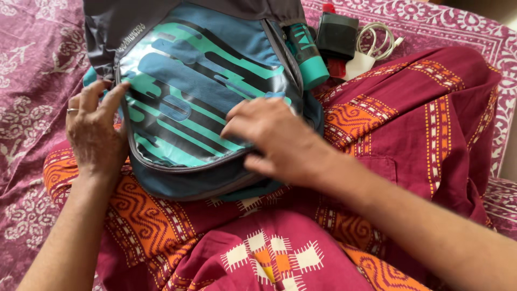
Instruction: The person packs a backpack on their lap: they zip and unzip the compartments, fold and press clothes into the main section, place a water bottle in a side pocket, and put a wallet and charging cable into the front pockets.
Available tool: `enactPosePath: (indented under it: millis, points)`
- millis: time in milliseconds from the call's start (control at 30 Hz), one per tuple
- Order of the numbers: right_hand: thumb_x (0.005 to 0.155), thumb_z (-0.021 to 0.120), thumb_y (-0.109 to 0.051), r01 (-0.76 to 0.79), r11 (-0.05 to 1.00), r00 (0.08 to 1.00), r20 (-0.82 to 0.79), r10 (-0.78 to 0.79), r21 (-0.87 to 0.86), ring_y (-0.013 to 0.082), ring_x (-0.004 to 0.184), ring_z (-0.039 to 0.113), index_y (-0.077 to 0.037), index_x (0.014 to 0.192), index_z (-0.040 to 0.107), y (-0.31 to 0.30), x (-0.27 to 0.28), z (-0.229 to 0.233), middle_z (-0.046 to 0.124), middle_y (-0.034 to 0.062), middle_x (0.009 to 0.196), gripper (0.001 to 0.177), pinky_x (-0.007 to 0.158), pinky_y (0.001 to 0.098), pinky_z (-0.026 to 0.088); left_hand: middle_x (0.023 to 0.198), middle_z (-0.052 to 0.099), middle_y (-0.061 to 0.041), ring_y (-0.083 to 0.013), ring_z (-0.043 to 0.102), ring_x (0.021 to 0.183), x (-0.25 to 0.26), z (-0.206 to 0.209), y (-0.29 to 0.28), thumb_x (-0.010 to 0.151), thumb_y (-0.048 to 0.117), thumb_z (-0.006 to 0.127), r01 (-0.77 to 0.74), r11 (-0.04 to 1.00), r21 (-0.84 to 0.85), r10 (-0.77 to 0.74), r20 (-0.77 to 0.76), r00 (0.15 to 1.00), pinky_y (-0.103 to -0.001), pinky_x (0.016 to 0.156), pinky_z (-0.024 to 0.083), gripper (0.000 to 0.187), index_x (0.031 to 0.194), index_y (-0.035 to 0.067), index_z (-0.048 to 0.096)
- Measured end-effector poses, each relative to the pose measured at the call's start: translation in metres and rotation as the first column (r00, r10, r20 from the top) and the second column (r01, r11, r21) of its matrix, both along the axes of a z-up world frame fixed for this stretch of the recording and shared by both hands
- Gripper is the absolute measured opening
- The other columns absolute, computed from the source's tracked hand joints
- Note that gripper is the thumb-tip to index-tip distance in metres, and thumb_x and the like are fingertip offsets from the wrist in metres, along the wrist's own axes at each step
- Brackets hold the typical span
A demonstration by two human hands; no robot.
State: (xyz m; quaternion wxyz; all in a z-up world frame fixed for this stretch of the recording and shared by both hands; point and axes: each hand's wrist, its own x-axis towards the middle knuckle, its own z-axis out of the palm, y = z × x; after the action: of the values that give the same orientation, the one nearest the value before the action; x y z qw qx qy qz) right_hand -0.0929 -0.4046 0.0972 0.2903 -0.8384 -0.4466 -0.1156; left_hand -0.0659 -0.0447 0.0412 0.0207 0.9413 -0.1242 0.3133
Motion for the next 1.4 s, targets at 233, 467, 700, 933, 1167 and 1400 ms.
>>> enactPosePath:
  millis: [233, 467, 700, 933, 1167, 1400]
  points:
    - [0.075, 0.080, -0.011, 0.325, 0.945, 0.946, -0.006, -0.325, 0.032, 0.0357, 0.127, 0.055, -0.014, 0.129, 0.067, -0.067, 0.064, -0.029, 0.059, 0.0144, 0.138, 0.055, 0.109, 0.0453, 0.044, 0.143, 0.064, -0.010, -0.0314, 0.057, 0.129, 0.000, -0.006, 0.006, 0.101, 0.011, 0.069, 0.013, 1.000, -0.010, -0.013, -0.028, 1.000, -0.043, 0.116, 0.047, 0.039, 0.140, 0.015, 0.071]
    - [0.093, 0.079, -0.020, 0.305, 0.947, 0.952, -0.067, -0.299, 0.103, 0.0373, 0.128, 0.057, -0.012, 0.136, 0.063, -0.069, 0.114, -0.065, 0.057, 0.0155, 0.138, 0.047, 0.106, 0.0432, 0.046, 0.148, 0.062, -0.014, -0.0335, 0.057, 0.132, 0.006, -0.008, 0.008, 0.106, 0.013, 0.069, 0.028, 1.000, -0.001, -0.028, -0.050, 0.998, -0.044, 0.118, 0.046, 0.040, 0.146, 0.014, 0.068]
    - [0.090, 0.078, -0.022, 0.314, 0.947, 0.950, -0.028, -0.312, 0.069, 0.0356, 0.119, 0.063, -0.013, 0.133, 0.069, -0.057, 0.134, -0.064, 0.059, 0.0137, 0.133, 0.046, 0.101, 0.0411, 0.050, 0.153, 0.060, -0.017, -0.0379, 0.057, 0.134, 0.015, -0.006, 0.008, 0.101, 0.012, 0.067, 0.016, 0.996, -0.091, -0.025, -0.098, 0.995, -0.046, 0.113, 0.045, 0.041, 0.143, 0.014, 0.068]
    - [0.094, 0.079, -0.034, 0.337, 0.939, 0.939, -0.091, -0.331, 0.063, 0.0298, 0.114, 0.065, -0.015, 0.129, 0.072, -0.055, 0.143, -0.063, 0.061, 0.0115, 0.129, 0.040, 0.098, 0.0394, 0.052, 0.149, 0.061, -0.018, -0.0394, 0.057, 0.135, 0.020, -0.006, 0.010, 0.109, 0.014, 0.064, 0.004, 0.992, -0.128, -0.019, -0.115, 0.993, -0.047, 0.113, 0.045, 0.034, 0.142, 0.016, 0.069]
    - [0.105, 0.071, -0.029, 0.309, 0.930, 0.951, -0.098, -0.295, 0.201, 0.0266, 0.111, 0.068, -0.014, 0.126, 0.074, -0.056, 0.164, -0.084, 0.066, 0.0094, 0.119, 0.026, 0.094, 0.0370, 0.054, 0.148, 0.064, -0.018, -0.0406, 0.058, 0.132, 0.029, -0.004, 0.010, 0.107, 0.011, 0.062, 0.017, 0.978, -0.208, -0.043, -0.123, 0.991, -0.047, 0.110, 0.046, 0.031, 0.135, 0.017, 0.073]
    - [0.101, 0.074, -0.027, 0.190, 0.925, 0.978, 0.022, -0.209, 0.329, 0.0233, 0.087, 0.060, 0.001, 0.110, 0.069, -0.068, 0.197, -0.101, 0.060, 0.0126, 0.093, 0.029, 0.076, 0.0359, 0.049, 0.118, 0.065, -0.019, -0.0349, 0.060, 0.113, 0.057, -0.019, 0.026, 0.105, 0.013, 0.063, 0.077, 0.932, -0.353, -0.111, -0.077, 0.991, -0.046, 0.097, 0.048, 0.013, 0.112, 0.004, 0.070]
